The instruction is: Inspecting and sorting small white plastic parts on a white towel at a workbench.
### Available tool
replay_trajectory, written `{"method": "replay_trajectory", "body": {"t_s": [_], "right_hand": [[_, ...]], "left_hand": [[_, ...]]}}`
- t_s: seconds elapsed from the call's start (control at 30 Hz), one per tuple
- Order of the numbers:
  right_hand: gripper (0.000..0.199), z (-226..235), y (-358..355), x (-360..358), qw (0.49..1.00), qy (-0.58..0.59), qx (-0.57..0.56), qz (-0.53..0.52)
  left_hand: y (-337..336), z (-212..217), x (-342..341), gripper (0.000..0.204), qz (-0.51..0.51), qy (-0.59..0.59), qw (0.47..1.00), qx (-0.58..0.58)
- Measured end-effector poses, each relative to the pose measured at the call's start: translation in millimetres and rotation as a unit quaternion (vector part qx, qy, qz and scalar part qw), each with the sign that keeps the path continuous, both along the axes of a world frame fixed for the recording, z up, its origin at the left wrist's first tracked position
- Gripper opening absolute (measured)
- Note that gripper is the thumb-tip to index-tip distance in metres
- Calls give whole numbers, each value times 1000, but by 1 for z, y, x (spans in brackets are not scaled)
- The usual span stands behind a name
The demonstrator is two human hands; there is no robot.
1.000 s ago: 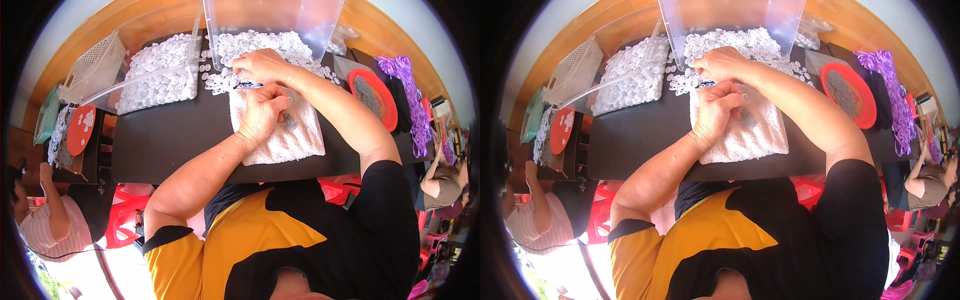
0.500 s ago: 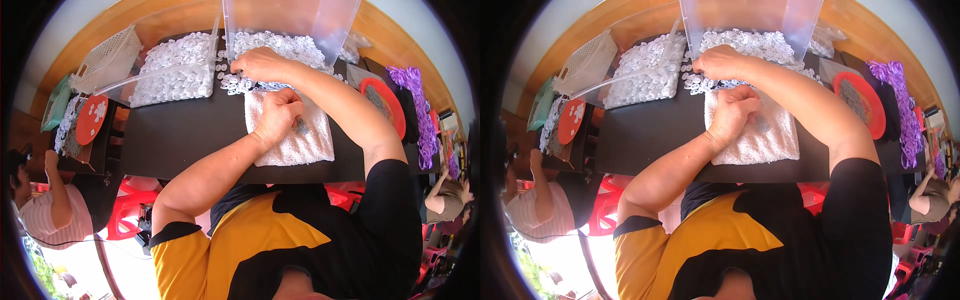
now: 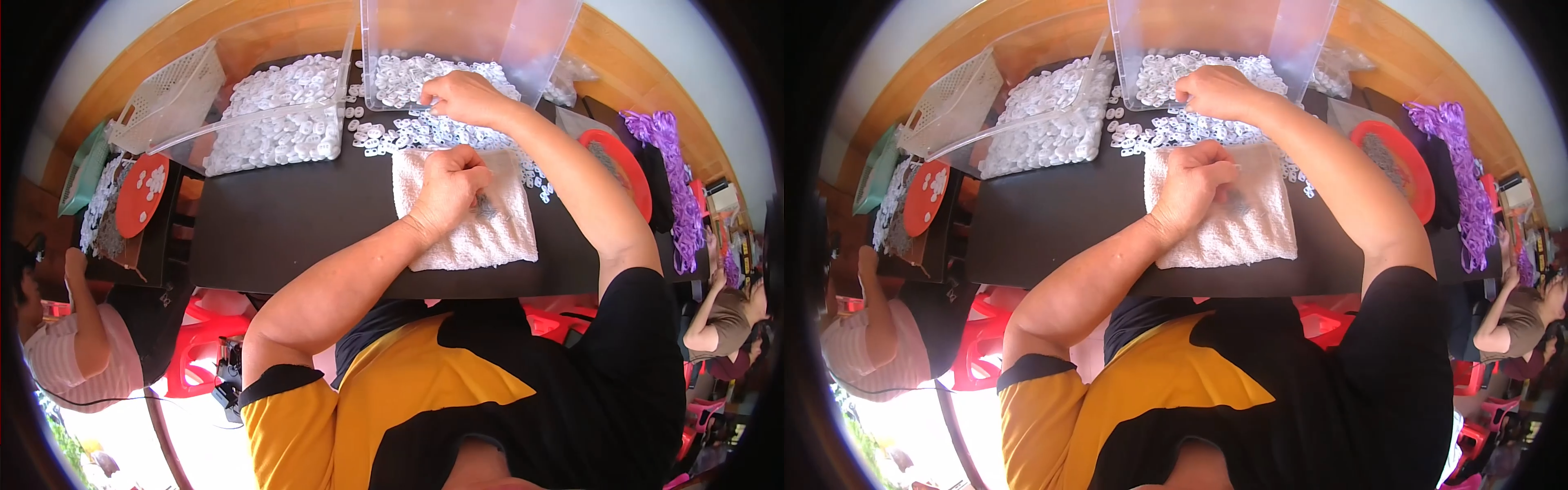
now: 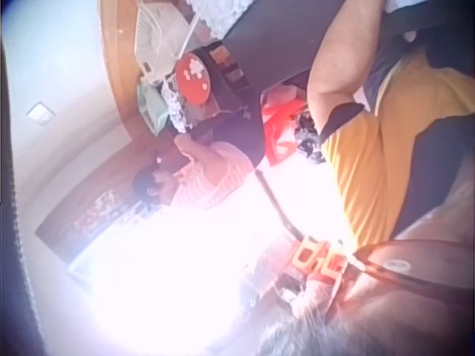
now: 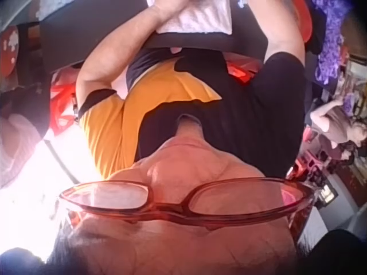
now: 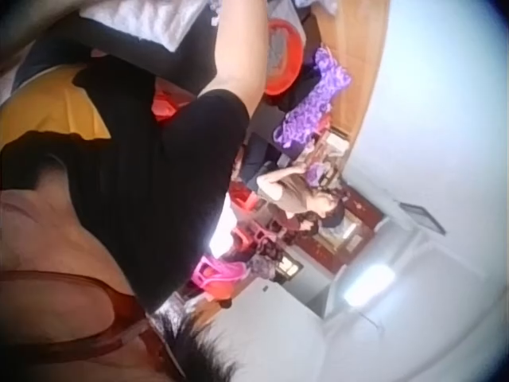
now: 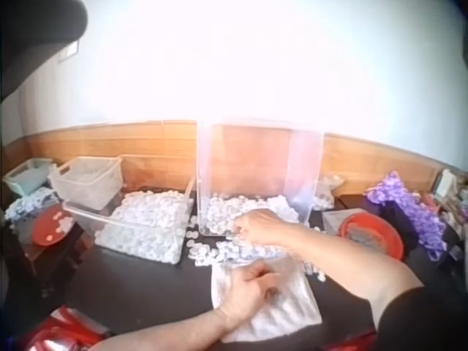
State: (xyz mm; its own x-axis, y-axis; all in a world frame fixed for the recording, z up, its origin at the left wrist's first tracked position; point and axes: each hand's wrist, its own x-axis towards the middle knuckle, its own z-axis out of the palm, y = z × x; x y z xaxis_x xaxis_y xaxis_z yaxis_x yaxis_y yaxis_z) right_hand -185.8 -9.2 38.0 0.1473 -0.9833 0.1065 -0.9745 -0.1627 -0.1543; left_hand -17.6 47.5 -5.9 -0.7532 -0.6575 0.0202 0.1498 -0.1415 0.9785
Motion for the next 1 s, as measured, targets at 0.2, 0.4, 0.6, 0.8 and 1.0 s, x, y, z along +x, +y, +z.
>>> {"method": "replay_trajectory", "body": {"t_s": [0.2,0.4,0.6,0.8,1.0], "right_hand": [[19,0,43,-37,997,-34,30,-67],[14,-4,82,-56,982,-66,-57,-170],[13,-18,73,-53,980,-35,-102,-165],[13,-29,55,-43,988,65,-87,-115],[17,-16,85,-27,984,-38,-122,-120]], "left_hand": [[-1,-1,-1,7,21,20,999,45],[-4,12,2,6,71,11,992,103],[-10,10,3,9,81,12,992,92],[-11,11,2,8,92,27,989,112],[-13,18,7,9,102,36,983,145]]}}
